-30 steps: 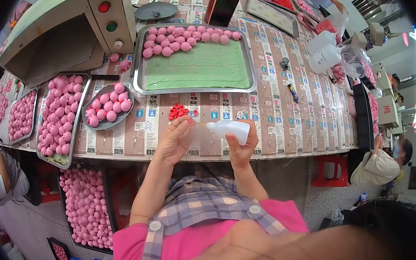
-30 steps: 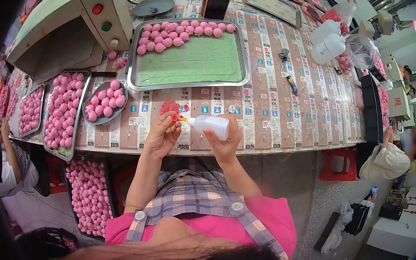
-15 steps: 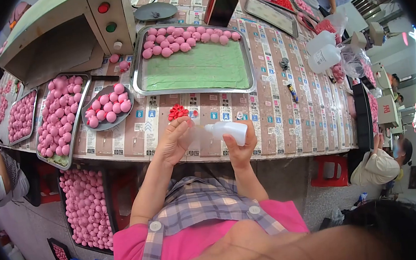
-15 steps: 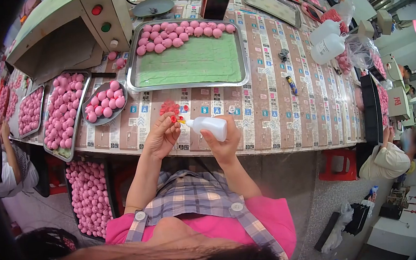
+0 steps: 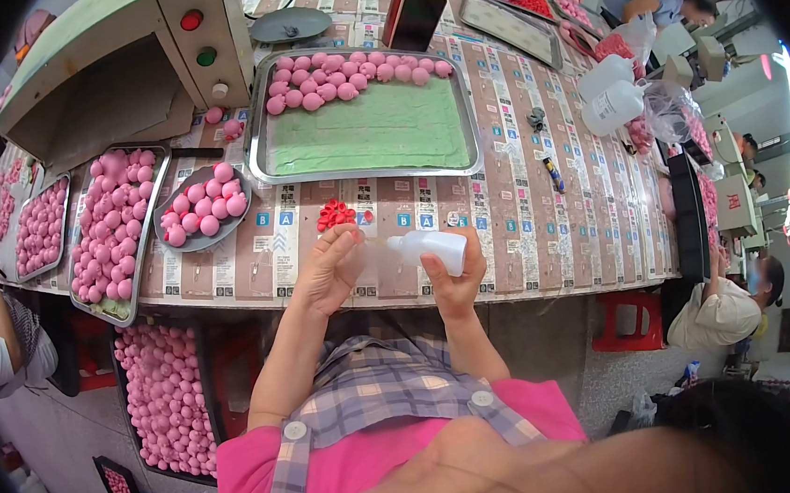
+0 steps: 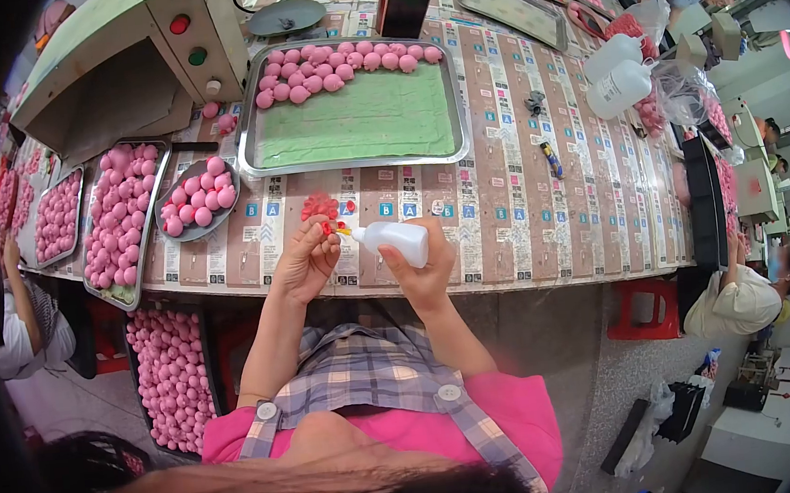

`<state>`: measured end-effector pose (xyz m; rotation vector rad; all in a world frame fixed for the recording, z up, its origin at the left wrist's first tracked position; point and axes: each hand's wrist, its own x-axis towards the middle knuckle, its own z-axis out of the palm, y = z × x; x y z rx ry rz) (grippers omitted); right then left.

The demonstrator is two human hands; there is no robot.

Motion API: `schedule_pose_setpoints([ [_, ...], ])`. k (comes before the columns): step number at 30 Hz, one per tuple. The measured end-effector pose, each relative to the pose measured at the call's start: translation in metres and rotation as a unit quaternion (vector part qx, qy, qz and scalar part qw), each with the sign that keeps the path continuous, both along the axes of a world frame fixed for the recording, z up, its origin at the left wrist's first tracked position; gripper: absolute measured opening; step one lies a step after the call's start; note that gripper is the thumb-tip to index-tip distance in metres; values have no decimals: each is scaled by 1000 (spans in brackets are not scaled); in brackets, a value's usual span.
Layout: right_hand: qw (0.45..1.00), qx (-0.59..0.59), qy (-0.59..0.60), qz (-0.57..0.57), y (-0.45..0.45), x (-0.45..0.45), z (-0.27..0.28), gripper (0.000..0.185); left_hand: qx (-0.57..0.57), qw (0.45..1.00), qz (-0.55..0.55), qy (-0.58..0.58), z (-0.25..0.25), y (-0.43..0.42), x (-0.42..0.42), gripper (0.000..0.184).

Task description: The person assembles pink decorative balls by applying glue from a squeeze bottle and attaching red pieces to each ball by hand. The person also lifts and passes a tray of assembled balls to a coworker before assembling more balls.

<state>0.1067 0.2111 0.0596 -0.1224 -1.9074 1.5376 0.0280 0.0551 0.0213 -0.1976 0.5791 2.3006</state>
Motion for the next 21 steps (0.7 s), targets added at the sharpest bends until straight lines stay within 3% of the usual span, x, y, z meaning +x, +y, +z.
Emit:
schedule_pose_setpoints([
  [3, 998, -68, -8, -9, -1, 1, 0, 31, 19, 1000, -1, 2, 0, 0, 0, 14],
  [6, 972, -233, -22, -3, 17, -1, -8, 33, 9, 1000, 6, 5, 1, -1, -1, 17],
  [10, 956, -271, 50, -104, 70, -10, -20, 40, 11, 999, 31, -10, -8, -5, -4, 18],
  [13, 946, -288, -6, -148, 122, 3, -32, 36, 4, 999, 43, -5, -1, -7, -7, 17],
  [17, 963, -203, -98, -151, 159, 2, -40, 30, -2, 998, 53, -14, -2, -7, -10, 17],
  [20, 962, -157, -113, -191, 172, -8, -51, 29, 2, 998, 57, -9, 0, -7, -11, 18],
  [21, 961, -203, -86, -166, 176, -11, -54, 29, 3, 998, 58, -8, 1, -7, -11, 17],
])
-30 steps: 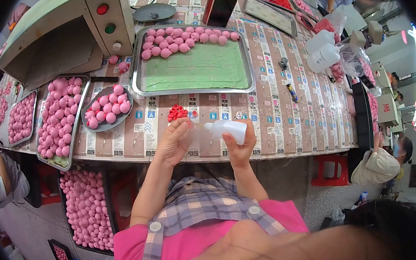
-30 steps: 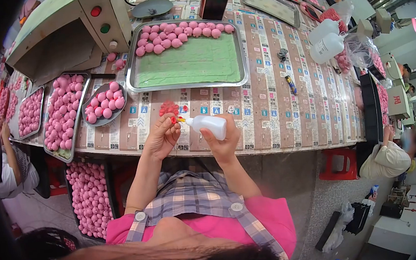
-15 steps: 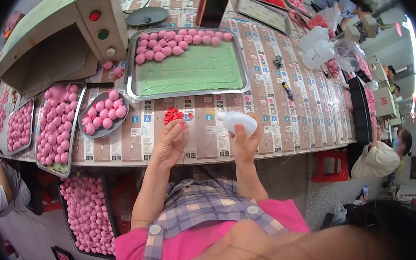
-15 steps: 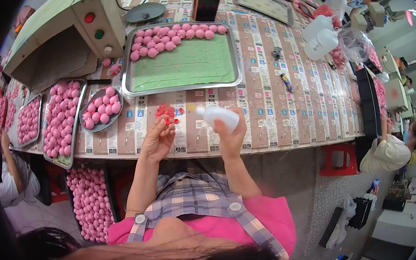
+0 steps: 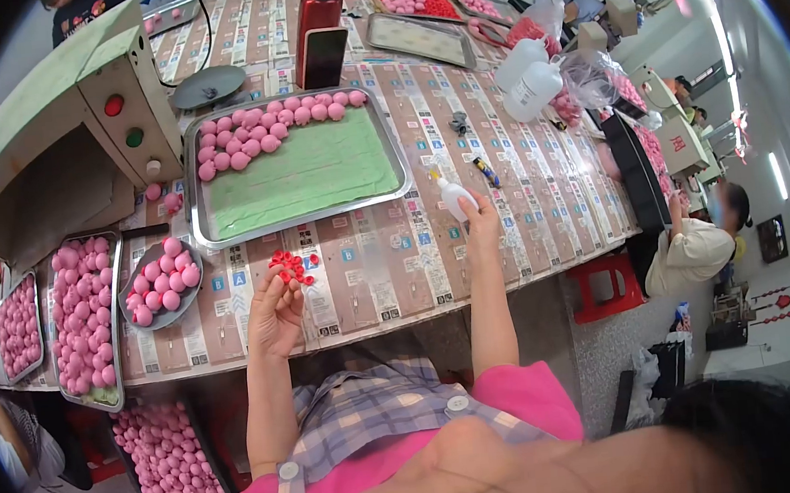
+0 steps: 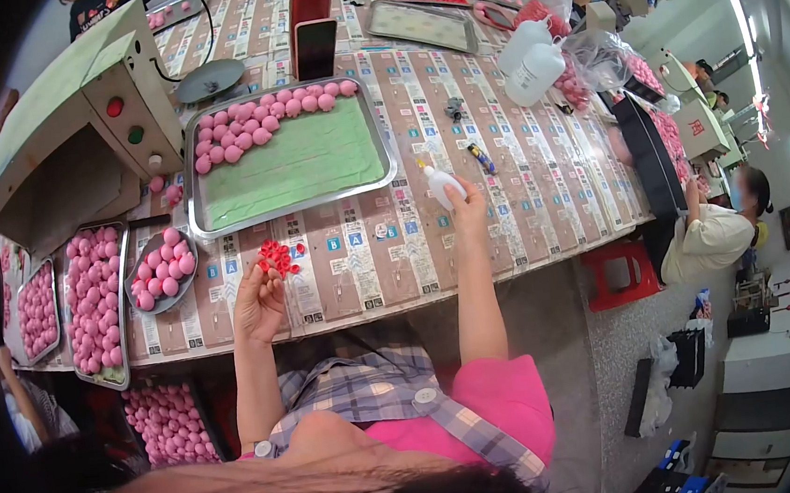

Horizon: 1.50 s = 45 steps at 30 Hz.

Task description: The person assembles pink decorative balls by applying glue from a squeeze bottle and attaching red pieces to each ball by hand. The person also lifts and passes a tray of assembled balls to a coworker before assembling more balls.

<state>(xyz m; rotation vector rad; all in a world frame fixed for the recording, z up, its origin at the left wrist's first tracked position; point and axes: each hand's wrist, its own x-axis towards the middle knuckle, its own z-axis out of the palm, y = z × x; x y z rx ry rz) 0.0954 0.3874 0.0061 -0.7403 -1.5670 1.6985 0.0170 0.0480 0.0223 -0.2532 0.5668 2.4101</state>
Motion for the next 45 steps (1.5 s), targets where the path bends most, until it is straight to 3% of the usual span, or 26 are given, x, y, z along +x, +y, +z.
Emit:
schedule_pose_setpoints([
  [5, 966, -216, 143, 27, 14, 1, 0, 29, 5, 1000, 7, 5, 0, -3, -2, 17],
  [8, 952, -270, 137, 50, 16, 3, -1, 31, 5, 1000, 4, 3, -1, -3, -4, 18],
  [20, 934, -288, 163, 135, 21, 2, 2, 35, 7, 1000, 1, 6, -6, -4, -6, 18],
  [26, 997, 55, -9, 50, 27, -20, 4, 35, 3, 1000, 1, 10, -1, -4, -4, 17],
  [33, 987, 160, -21, 12, 49, -32, -33, 49, 8, 1000, 11, 16, 0, -6, -6, 17],
  [35, 930, 349, -76, -92, 35, -25, -18, 51, 12, 1000, 13, 16, 0, -6, -6, 17],
  [37, 817, 510, -121, -240, 10, -24, 23, 50, 6, 1000, 13, 17, -1, -5, -9, 18],
  [40, 822, 539, 9, -183, -24, -49, 74, 38, 6, 1000, 3, 17, -3, -2, -11, 17],
  [41, 869, 483, 13, -107, -29, -68, 77, 24, 7, 1000, -3, 18, -4, -1, -11, 17],
  [43, 892, 437, -49, 106, -33, -113, 83, 22, 11, 1000, -12, 20, -3, 1, -10, 16],
  [45, 866, 456, -133, 158, -18, -176, 62, 22, 17, 999, -16, 25, -2, 1, -8, 16],
])
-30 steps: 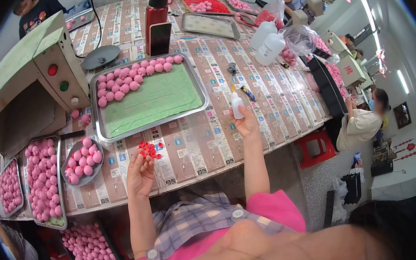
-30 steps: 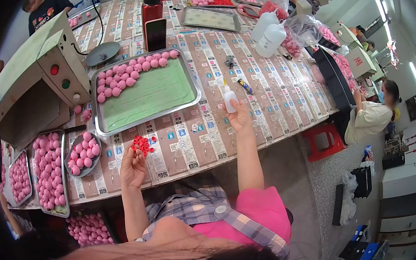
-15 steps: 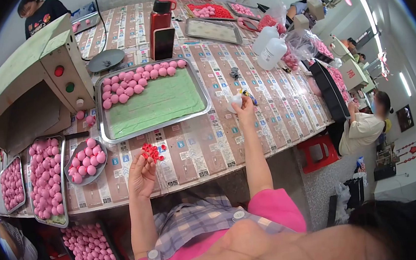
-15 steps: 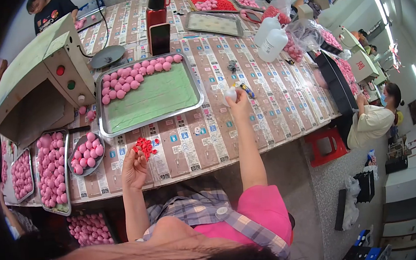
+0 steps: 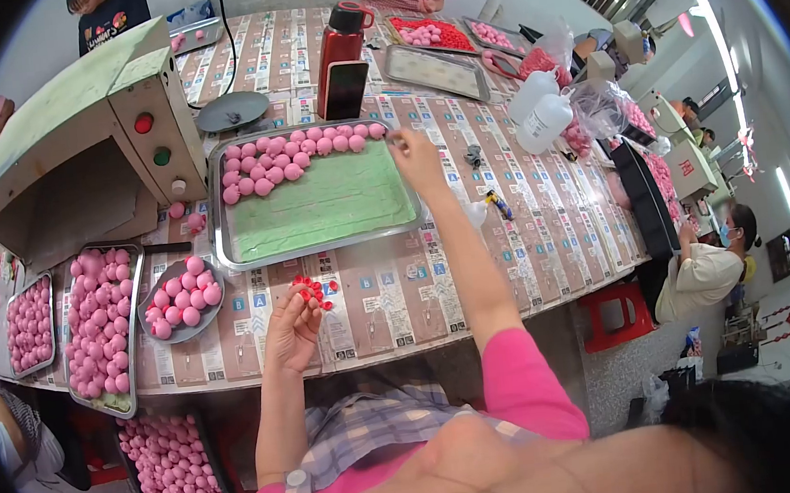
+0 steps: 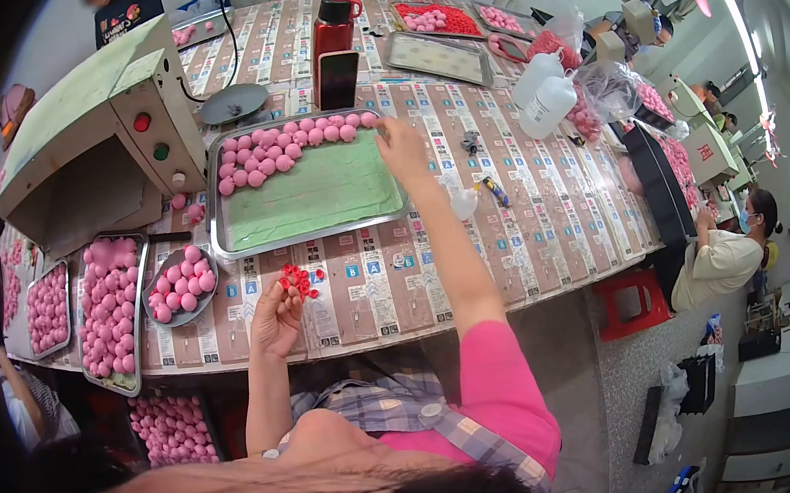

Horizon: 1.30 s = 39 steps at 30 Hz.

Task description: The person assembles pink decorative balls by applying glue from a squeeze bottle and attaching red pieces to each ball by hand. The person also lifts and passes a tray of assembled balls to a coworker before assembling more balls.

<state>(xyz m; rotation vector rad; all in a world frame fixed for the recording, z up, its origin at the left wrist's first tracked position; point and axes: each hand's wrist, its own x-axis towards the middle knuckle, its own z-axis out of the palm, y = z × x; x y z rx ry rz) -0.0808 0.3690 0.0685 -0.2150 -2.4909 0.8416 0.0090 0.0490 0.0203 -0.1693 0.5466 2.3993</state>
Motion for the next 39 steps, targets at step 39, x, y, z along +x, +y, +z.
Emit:
schedule_pose_setpoints([
  [39, 821, -536, -12, 195, -158, 173, -27, 33, -171, 970, -25, 168, 5, 13, 27, 21],
])
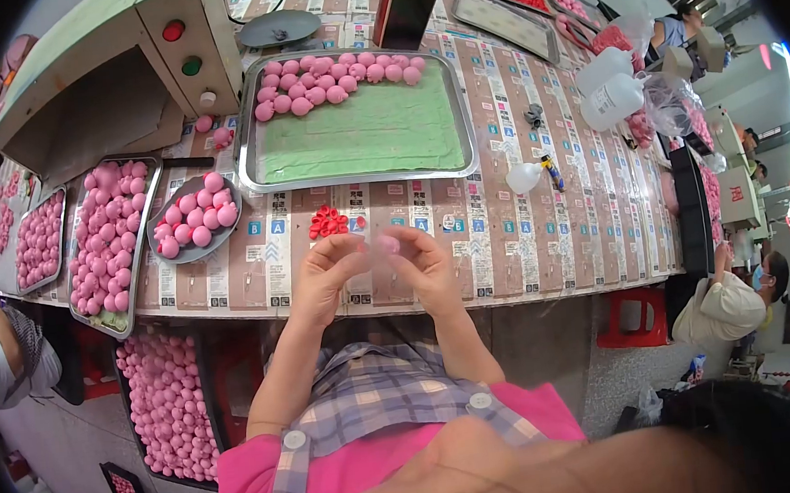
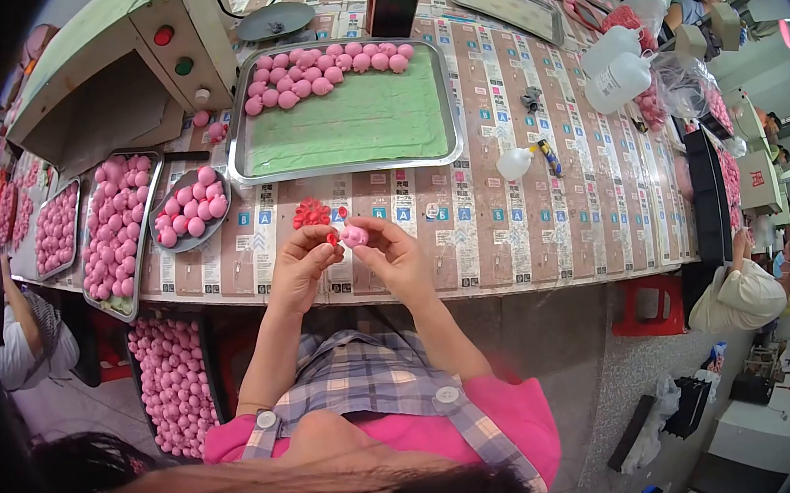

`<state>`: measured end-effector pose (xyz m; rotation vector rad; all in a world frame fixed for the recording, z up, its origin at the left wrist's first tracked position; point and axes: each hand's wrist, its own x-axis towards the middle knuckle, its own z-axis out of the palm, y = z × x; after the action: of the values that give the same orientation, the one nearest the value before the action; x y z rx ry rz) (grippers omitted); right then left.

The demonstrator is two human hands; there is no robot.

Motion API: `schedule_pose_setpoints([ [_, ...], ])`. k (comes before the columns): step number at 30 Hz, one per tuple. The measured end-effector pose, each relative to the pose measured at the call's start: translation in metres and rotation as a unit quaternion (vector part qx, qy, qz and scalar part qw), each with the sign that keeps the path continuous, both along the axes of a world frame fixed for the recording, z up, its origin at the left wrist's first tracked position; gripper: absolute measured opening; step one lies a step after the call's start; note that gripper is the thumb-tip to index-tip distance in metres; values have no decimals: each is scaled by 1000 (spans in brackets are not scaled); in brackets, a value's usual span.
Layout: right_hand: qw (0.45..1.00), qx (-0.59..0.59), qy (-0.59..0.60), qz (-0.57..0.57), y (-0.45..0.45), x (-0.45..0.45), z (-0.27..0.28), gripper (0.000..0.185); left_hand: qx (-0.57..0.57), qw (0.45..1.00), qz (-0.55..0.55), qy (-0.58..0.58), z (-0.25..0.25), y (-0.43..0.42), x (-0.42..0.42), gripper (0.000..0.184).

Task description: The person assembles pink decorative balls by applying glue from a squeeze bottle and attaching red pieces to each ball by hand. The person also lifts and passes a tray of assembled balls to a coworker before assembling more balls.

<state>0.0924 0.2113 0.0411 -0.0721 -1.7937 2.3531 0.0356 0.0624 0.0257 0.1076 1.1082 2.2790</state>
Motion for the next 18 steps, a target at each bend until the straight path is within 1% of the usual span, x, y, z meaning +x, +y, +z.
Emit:
schedule_pose_setpoints([
  [2, 998, 58, 28, -5, -2, -1, 2, 31, -25, 999, 1, 26, -1, -1, 0, 21],
  [5, 994, 99, 37, -21, -5, 0, 6, 29, -40, 997, 9, 57, 1, -2, 1, 19],
  [8, 985, 165, 30, -33, -6, 0, 6, 28, -71, 993, 19, 89, 5, -1, 2, 17],
  [11, 962, 261, 71, -48, -7, 0, 14, 28, -89, 987, 32, 128, 6, -1, 2, 13],
  [14, 960, 267, 65, -49, -9, 1, 18, 28, -153, 962, 50, 221, 3, -3, -1, 11],
  [16, 992, 125, 5, -30, -14, 2, 12, 27, -187, 940, 64, 277, 4, -4, -2, 12],
  [17, 998, 53, -24, -21, -17, 2, 8, 26, -204, 928, 71, 305, 5, -5, -2, 13],
  [18, 999, -13, -36, -17, -18, 2, 5, 25, -218, 912, 68, 340, 5, -6, -3, 17],
])
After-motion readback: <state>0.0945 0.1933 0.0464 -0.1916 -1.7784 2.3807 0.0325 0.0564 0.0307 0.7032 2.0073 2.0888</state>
